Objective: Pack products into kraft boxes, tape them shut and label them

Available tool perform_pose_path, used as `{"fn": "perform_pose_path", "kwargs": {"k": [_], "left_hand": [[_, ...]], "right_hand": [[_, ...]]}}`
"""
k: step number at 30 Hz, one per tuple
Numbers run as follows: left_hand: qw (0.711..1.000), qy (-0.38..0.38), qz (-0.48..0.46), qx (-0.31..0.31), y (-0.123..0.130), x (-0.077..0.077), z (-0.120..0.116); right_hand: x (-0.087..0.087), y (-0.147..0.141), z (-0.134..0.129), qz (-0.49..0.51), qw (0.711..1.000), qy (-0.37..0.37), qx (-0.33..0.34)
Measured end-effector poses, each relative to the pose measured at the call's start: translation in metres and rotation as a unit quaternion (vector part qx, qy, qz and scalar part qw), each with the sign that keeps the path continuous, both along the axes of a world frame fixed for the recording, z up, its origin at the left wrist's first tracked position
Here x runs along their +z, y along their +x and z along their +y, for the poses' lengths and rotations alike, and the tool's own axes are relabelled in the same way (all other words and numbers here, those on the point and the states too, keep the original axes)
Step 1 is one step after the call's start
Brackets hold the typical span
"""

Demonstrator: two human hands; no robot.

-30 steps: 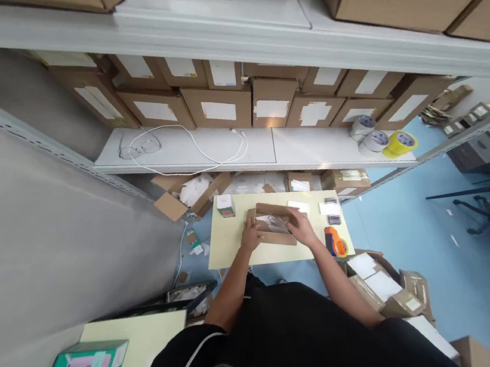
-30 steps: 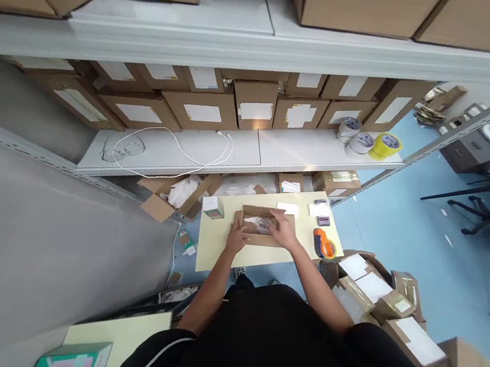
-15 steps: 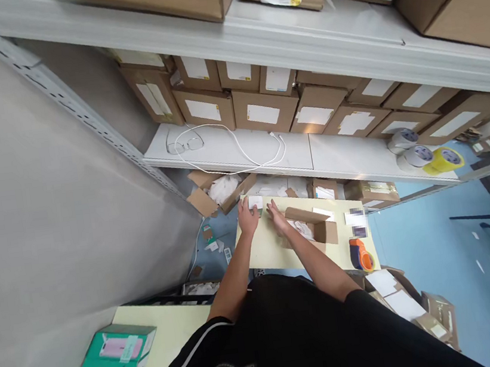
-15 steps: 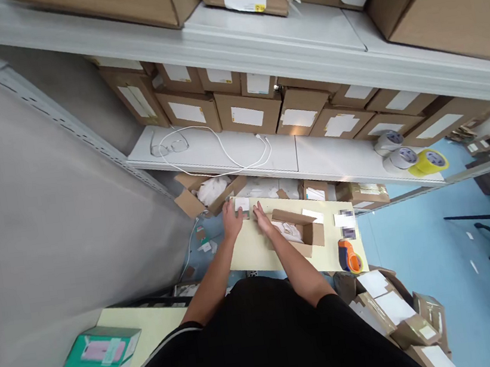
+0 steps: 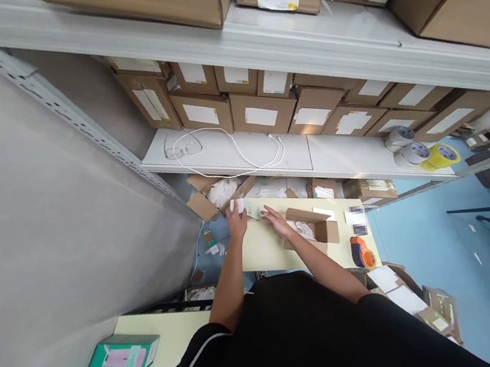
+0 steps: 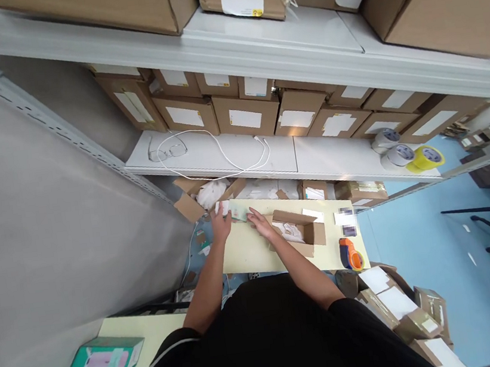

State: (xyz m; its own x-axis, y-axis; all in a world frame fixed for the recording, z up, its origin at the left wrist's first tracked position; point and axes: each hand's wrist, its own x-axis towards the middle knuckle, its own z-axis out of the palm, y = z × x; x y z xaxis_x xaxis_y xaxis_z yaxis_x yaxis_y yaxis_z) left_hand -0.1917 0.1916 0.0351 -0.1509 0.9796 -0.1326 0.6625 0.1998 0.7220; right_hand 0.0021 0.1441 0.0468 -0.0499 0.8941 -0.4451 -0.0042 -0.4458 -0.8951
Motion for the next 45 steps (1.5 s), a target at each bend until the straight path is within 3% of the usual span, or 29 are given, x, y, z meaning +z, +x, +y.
{"fn": "perform_pose_path", "kwargs": {"k": [4, 8, 12, 16, 21, 25, 34, 40, 45], "left_hand": [[0.997, 0.028, -0.062, -0.022, 0.004, 0.025, -0.02], [0.985, 0.037, -0.133, -0.104, 0.038, 0.038, -0.044], [0.976, 0.001, -0.137, -0.17, 0.086, 0.03, -0.064], [0.959, -0.05, -0.108, -0.257, 0.125, 0.011, -0.078], [0.952, -0.08, -0.064, -0.289, 0.157, -0.015, -0.083], [0.937, -0.065, 0.008, -0.343, 0.163, -0.029, -0.079], [0.901, -0.1, 0.079, -0.414, 0.149, -0.052, -0.09], [0.919, -0.068, 0.045, -0.385, 0.156, -0.056, -0.087], [0.929, -0.067, 0.036, -0.363, 0.162, -0.04, -0.099]], "right_hand": [[0.003, 0.028, -0.018, -0.103, 0.989, 0.064, -0.085], [0.008, 0.055, -0.053, -0.171, 0.966, 0.071, -0.183], [0.009, 0.089, -0.098, -0.24, 0.926, 0.082, -0.279], [-0.001, 0.125, -0.134, -0.306, 0.895, 0.065, -0.316], [-0.019, 0.158, -0.145, -0.337, 0.89, 0.065, -0.3], [-0.024, 0.171, -0.142, -0.346, 0.889, 0.085, -0.289], [-0.028, 0.151, -0.157, -0.307, 0.915, 0.089, -0.245], [-0.027, 0.152, -0.173, -0.284, 0.931, 0.106, -0.202], [-0.012, 0.181, -0.185, -0.277, 0.939, 0.151, -0.138]]}}
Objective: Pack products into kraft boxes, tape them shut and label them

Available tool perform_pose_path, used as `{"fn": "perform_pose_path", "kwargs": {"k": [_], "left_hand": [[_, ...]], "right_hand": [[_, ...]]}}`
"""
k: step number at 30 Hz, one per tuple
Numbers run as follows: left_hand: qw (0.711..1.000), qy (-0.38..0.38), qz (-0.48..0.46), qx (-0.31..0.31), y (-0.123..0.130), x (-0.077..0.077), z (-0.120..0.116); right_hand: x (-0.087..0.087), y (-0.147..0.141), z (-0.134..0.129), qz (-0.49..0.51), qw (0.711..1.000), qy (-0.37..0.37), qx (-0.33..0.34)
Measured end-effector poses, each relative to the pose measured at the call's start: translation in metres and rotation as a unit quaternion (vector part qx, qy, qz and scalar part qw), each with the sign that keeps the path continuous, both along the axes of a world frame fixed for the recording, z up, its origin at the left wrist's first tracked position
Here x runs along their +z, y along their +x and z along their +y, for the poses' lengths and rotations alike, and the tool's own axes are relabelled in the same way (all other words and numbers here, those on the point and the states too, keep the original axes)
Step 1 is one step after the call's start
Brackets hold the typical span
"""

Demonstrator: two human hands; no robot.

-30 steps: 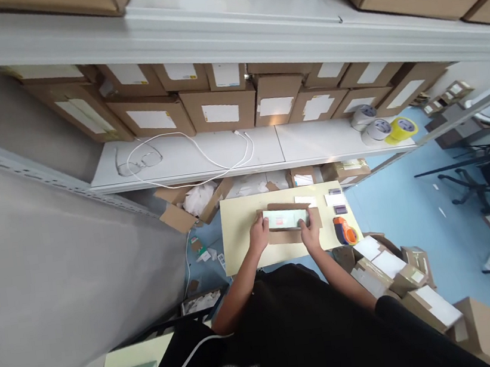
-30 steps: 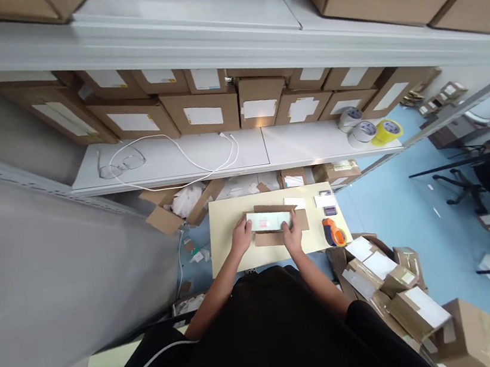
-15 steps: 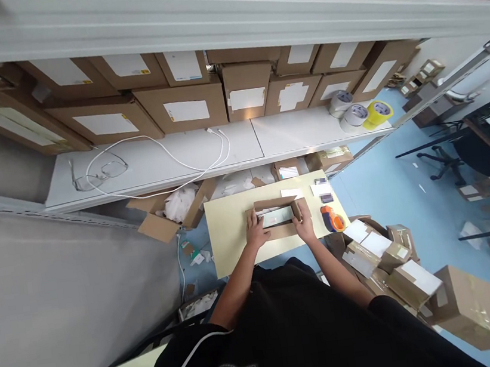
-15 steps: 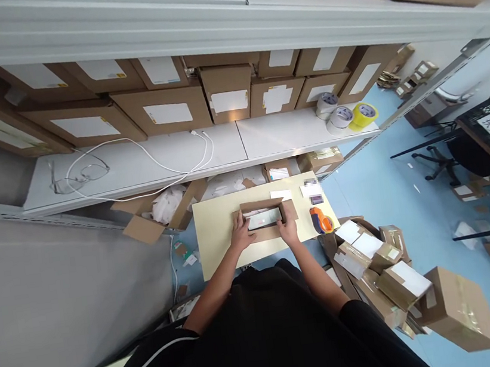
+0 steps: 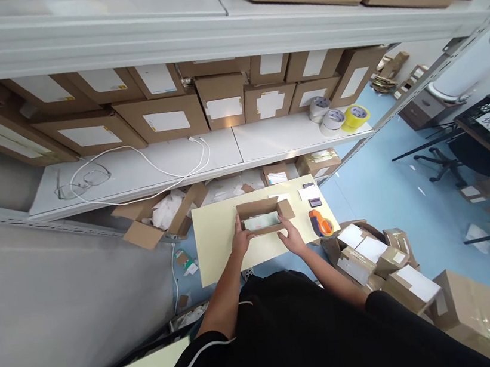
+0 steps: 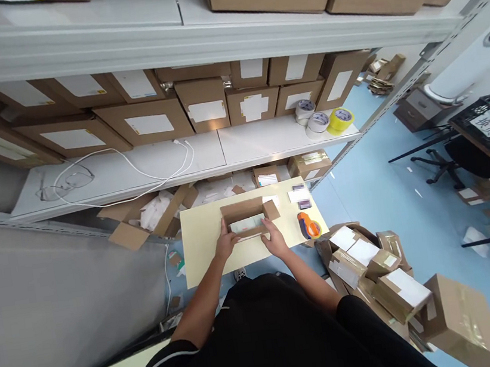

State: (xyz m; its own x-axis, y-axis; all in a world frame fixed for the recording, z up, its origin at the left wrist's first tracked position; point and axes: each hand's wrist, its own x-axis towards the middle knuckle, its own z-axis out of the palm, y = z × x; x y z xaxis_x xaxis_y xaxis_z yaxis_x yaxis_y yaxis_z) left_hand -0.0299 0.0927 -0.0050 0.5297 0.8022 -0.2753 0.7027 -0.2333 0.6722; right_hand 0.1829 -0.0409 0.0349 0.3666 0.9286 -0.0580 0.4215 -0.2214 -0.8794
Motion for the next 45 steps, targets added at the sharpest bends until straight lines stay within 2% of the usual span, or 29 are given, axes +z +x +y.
{"fn": "perform_pose_path", "kwargs": {"k": [2, 5, 12, 17, 23, 26, 29, 33, 37, 41, 45], "left_hand": [[1.0, 0.006, 0.011, 0.022, 0.0, 0.01, -0.017], [0.997, 0.031, 0.025, 0.067, -0.003, 0.023, -0.055], [0.98, 0.067, 0.016, 0.189, -0.005, 0.046, -0.174], [0.953, 0.075, 0.039, 0.29, -0.004, 0.066, -0.248], [0.895, 0.158, -0.011, 0.417, -0.018, 0.07, -0.316], [0.866, 0.171, -0.035, 0.468, -0.033, 0.076, -0.349], [0.836, 0.183, -0.041, 0.516, -0.055, 0.084, -0.393], [0.783, 0.192, -0.03, 0.591, -0.089, 0.094, -0.469], [0.732, 0.199, -0.014, 0.651, -0.129, 0.1, -0.548], [0.689, 0.2, -0.001, 0.697, -0.171, 0.097, -0.612], [0.662, 0.189, 0.016, 0.725, -0.207, 0.084, -0.661]], "right_hand": [[0.009, 0.014, -0.004, -0.006, 0.999, 0.015, 0.036], [0.023, 0.031, -0.011, -0.009, 0.995, 0.045, 0.088], [0.045, 0.048, -0.04, -0.02, 0.972, 0.083, 0.219], [0.05, 0.043, -0.058, -0.028, 0.947, 0.078, 0.312], [0.068, 0.012, -0.075, -0.061, 0.915, 0.129, 0.378], [0.083, -0.016, -0.086, -0.06, 0.893, 0.158, 0.418], [0.096, -0.058, -0.103, -0.052, 0.862, 0.177, 0.471], [0.105, -0.136, -0.142, -0.03, 0.809, 0.193, 0.555], [0.111, -0.221, -0.197, -0.006, 0.76, 0.189, 0.622], [0.117, -0.291, -0.252, -0.006, 0.71, 0.194, 0.677], [0.118, -0.349, -0.292, -0.02, 0.669, 0.199, 0.716]]}}
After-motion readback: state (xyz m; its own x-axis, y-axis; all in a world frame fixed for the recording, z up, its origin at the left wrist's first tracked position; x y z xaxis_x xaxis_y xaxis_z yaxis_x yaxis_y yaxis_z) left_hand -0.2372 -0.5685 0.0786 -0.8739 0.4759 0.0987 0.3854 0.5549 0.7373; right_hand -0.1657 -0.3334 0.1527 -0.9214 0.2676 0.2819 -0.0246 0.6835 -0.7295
